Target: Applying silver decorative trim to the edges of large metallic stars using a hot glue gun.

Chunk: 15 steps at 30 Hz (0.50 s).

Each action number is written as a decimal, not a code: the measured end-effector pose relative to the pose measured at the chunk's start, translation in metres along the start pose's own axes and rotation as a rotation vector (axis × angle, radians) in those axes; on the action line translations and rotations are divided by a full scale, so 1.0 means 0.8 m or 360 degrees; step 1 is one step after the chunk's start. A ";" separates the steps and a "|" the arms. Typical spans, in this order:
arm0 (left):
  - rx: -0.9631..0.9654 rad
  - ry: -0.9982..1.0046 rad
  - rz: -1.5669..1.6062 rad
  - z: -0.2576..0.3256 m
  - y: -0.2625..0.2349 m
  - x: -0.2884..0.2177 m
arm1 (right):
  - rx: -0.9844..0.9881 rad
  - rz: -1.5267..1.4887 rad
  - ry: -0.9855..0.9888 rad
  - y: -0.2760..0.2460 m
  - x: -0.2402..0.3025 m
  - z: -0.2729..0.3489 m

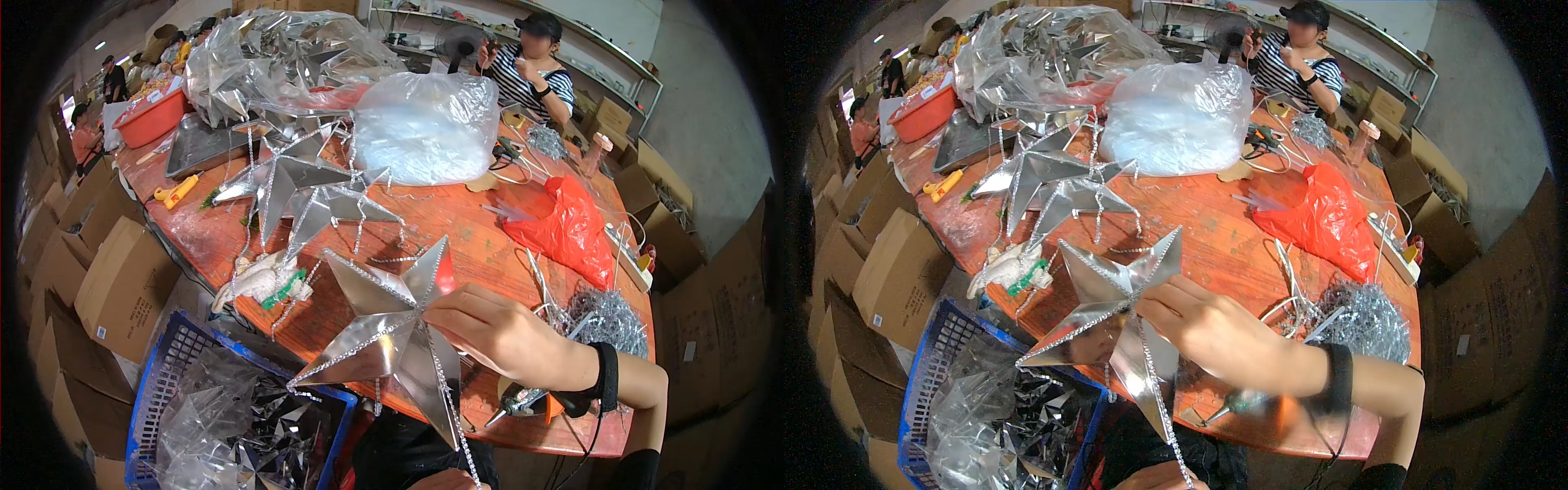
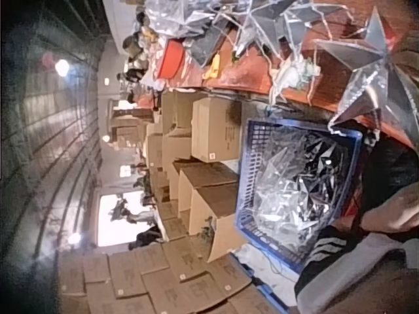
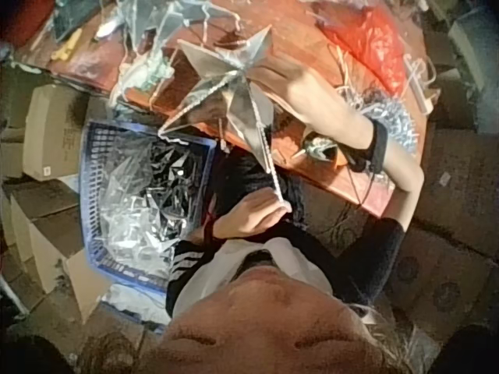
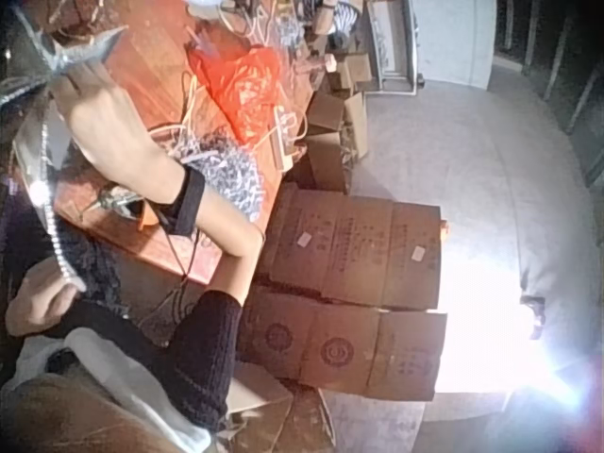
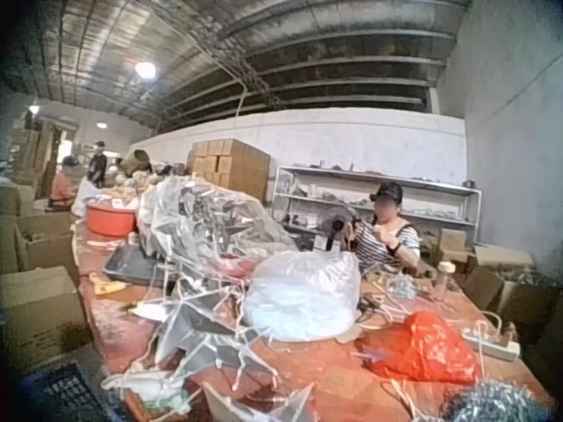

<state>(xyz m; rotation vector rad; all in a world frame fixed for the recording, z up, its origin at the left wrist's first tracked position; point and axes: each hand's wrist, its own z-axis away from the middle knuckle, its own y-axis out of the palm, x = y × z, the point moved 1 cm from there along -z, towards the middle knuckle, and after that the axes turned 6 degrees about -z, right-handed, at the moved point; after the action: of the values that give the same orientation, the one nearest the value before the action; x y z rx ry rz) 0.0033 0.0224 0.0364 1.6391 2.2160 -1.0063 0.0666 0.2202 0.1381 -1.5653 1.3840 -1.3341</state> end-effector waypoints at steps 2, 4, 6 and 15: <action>0.0010 0.0063 -0.0104 0.003 -0.002 0.001 | 0.0000 -0.0013 0.0001 -0.001 0.000 0.000; 0.0062 -0.0007 -0.0026 0.002 -0.008 0.000 | -0.0004 0.0002 0.0002 0.000 0.001 -0.001; 0.0116 -0.0076 0.0052 0.003 -0.009 0.000 | -0.0010 0.0018 0.0002 -0.001 0.002 -0.002; 0.0103 -0.0135 0.0019 0.014 -0.004 -0.001 | -0.0060 0.0056 -0.0030 0.003 0.005 0.002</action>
<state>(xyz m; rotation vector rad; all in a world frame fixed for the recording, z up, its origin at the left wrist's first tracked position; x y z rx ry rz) -0.0015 0.0142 0.0296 1.6028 2.1378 -1.1337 0.0668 0.2160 0.1368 -1.5672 1.4265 -1.2762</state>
